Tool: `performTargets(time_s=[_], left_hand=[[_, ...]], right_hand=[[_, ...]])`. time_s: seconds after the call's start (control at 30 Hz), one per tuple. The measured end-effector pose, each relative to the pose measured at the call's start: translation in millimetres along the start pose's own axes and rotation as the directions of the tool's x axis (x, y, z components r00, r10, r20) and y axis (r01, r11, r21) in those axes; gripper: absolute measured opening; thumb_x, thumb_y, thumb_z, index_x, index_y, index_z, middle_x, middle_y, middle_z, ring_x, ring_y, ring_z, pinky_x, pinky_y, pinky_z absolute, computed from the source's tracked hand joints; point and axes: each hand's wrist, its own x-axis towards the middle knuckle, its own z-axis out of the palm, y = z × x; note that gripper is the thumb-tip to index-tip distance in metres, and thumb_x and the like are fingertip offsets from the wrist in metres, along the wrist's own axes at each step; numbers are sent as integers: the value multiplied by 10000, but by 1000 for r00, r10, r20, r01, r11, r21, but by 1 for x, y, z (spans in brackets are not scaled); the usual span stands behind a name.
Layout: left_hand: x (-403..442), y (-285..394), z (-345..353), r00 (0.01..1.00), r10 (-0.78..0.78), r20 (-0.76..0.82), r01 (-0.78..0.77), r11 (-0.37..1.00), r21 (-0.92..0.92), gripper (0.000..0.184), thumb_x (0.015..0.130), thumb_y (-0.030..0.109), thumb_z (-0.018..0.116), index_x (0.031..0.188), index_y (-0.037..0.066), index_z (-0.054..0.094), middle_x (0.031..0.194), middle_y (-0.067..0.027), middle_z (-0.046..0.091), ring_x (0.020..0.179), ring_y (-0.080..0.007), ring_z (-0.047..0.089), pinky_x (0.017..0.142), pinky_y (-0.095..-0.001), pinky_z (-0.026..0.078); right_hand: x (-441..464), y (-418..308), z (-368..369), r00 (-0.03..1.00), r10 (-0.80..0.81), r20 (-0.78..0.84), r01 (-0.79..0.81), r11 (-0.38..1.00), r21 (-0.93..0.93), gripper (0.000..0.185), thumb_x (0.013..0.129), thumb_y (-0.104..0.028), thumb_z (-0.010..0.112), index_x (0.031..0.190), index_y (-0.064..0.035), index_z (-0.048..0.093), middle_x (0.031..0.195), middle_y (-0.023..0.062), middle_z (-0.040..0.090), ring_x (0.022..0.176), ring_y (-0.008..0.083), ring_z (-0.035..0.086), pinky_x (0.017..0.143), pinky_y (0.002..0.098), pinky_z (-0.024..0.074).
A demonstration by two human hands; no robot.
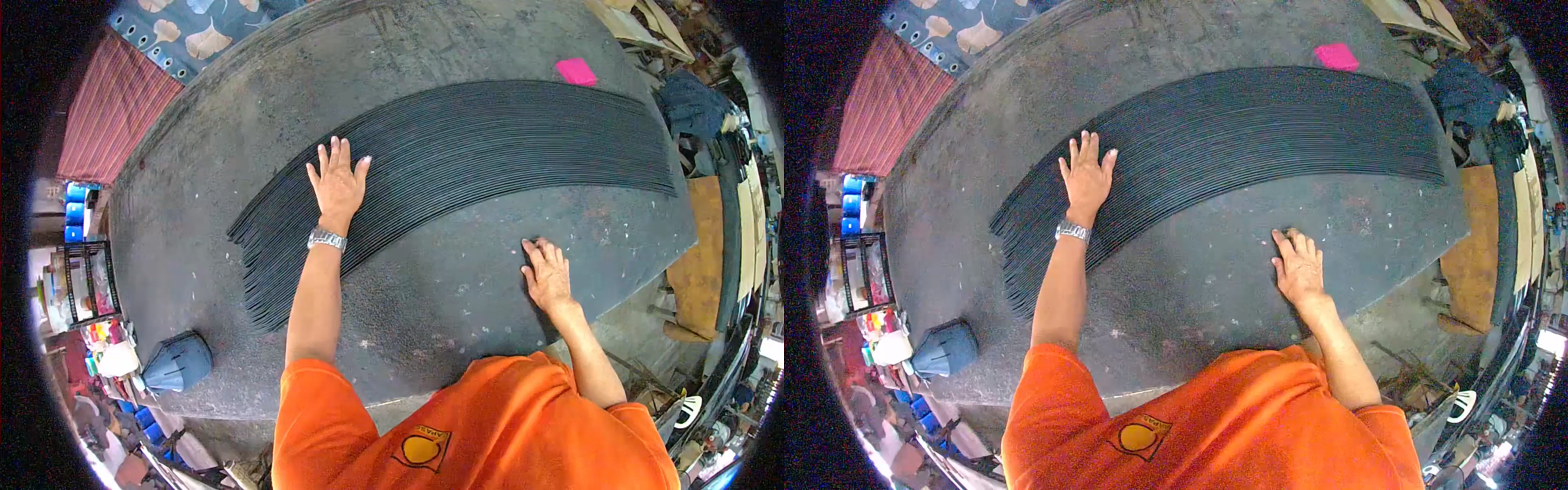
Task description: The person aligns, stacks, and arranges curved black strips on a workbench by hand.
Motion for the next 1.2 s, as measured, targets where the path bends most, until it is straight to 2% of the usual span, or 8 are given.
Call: performTargets(time_s=[0.17, 0.37, 0.57, 0.73, 0.83, 1.03, 1.13, 1.2], left_hand=[[-2, 1, -1, 1000, 10, 7, -10, 1000, 2, 674, 1023, 530, 468, 1510, 64, 452, 1605, -145, 386, 1502, -387, 297, 1173, -649, 234], [-4, 5, 2, 998, 11, -56, -8, 998, 58, 674, 1032, 521, 459, 1518, 55, 428, 1605, -185, 367, 1500, -398, 294, 1164, -660, 242], [-5, 4, 4, 1000, 5, -17, -5, 1000, 25, 663, 1040, 507, 441, 1528, 58, 415, 1618, -150, 360, 1506, -380, 292, 1176, -640, 237], [-5, 10, -2, 1000, -16, 10, 15, 993, 114, 644, 1047, 500, 421, 1525, 69, 427, 1605, -126, 393, 1489, -356, 338, 1178, -589, 284], [-6, 11, 1, 999, -4, -31, 8, 989, 147, 630, 1044, 503, 427, 1499, 68, 460, 1577, -119, 435, 1451, -347, 395, 1150, -572, 336], [-5, 9, 4, 988, 70, -138, -39, 977, 211, 585, 1030, 482, 469, 1439, 65, 516, 1486, -112, 529, 1327, -321, 513, 1070, -528, 425], [3, 12, -11, 991, 24, -134, -12, 996, 92, 494, 1013, 446, 511, 1356, 99, 588, 1349, -122, 619, 1214, -345, 580, 999, -537, 473], [22, -2, -14, 997, -42, -72, 45, 999, 29, 409, 1001, 422, 538, 1260, 121, 635, 1272, -106, 644, 1170, -330, 597, 953, -536, 489]], right_hand=[[6, -4, -1, 998, 45, 46, -43, 998, -45, 628, 865, -174, 722, 1443, -188, 477, 1431, 139, 457, 1310, 362, 436, 1028, 539, 394], [8, -3, -6, 997, 43, 57, -42, 999, -3, 618, 852, -177, 735, 1421, -185, 494, 1425, 133, 460, 1315, 356, 432, 1034, 536, 386], [6, 0, -1, 999, 34, 20, -34, 999, 9, 624, 843, -172, 739, 1418, -189, 497, 1416, 126, 465, 1311, 350, 434, 1036, 526, 380], [0, -2, 1, 1000, 27, 11, -27, 1000, 5, 595, 894, -179, 680, 1454, -184, 478, 1426, 123, 459, 1322, 340, 429, 1048, 508, 367], [-5, 1, 11, 999, 7, -37, -8, 1000, -23, 593, 913, -191, 649, 1476, -179, 464, 1442, 125, 451, 1339, 339, 420, 1056, 507, 360], [-7, 1, 15, 997, -28, -71, 26, 999, -31, 587, 933, -173, 618, 1492, -153, 439, 1457, 141, 436, 1353, 354, 408, 1081, 516, 341], [-9, 1, 15, 997, -30, -67, 27, 999, -37, 582, 941, -166, 605, 1495, -145, 430, 1456, 161, 433, 1353, 365, 405, 1091, 520, 332], [-6, 1, 16, 997, -40, -73, 36, 998, -51, 585, 938, -176, 606, 1496, -149, 432, 1463, 156, 429, 1355, 363, 404, 1093, 524, 330]])
